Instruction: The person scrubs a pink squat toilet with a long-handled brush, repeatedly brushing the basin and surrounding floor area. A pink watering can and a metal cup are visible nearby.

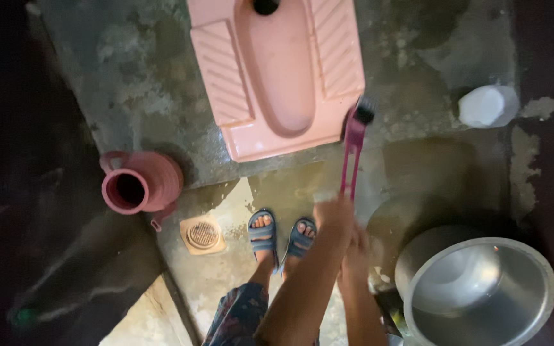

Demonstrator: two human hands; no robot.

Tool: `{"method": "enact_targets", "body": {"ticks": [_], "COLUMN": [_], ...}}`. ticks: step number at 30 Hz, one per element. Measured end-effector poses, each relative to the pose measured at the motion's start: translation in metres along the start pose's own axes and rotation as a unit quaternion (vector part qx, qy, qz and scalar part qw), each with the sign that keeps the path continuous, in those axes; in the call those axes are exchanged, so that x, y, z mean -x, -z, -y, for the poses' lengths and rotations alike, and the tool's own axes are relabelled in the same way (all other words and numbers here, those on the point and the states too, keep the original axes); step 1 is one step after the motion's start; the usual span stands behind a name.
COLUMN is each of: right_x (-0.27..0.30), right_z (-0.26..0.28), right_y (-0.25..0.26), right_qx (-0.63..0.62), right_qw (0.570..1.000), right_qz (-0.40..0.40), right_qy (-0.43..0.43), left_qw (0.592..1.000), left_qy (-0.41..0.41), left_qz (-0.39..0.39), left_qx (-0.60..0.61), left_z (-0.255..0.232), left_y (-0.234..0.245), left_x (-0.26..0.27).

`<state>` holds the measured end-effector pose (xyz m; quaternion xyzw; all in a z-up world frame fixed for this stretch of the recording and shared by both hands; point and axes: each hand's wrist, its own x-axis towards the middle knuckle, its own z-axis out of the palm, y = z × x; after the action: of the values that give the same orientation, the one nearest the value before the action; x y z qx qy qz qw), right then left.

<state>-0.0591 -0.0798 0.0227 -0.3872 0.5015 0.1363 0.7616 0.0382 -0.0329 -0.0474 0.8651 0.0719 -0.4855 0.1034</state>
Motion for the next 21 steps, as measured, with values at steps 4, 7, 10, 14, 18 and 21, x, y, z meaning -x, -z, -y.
{"method": "enact_targets", "body": {"ticks": [4,7,10,14,18,21], "right_x": [-0.021,-0.011,-0.002,-0.007,0.005,0.026], "right_z": [-0.01,-0.029,-0.039,-0.028,-0.004,-0.006], "right_y": [-0.024,-0.036,-0.038,-0.033,-0.016,-0.024], "right_qx": [-0.001,0.126,0.189,0.171,0.171,0.173], "right_qw": [0.999,0.979,0.963,0.975,0.979,0.978], "right_qz": [-0.02,-0.049,0.005,-0.008,-0.085,-0.105], "right_qy": [-0.03,-0.153,-0.19,-0.145,-0.069,-0.054], "left_qw": [1.0,0.999,0.987,0.982,0.994,0.995], "left_qy": [0.023,0.031,0.119,0.125,0.065,0.056], "left_qz": [-0.01,-0.01,0.014,0.003,-0.005,-0.01], "left_qx": [-0.014,0.013,0.11,0.141,0.089,0.087], "left_z": [0.009,0.05,0.083,0.078,0.038,0.033], "left_y": [0.055,0.073,0.078,0.063,0.028,0.017], "left_x": [-0.017,0.026,0.051,0.041,0.037,0.044]}}
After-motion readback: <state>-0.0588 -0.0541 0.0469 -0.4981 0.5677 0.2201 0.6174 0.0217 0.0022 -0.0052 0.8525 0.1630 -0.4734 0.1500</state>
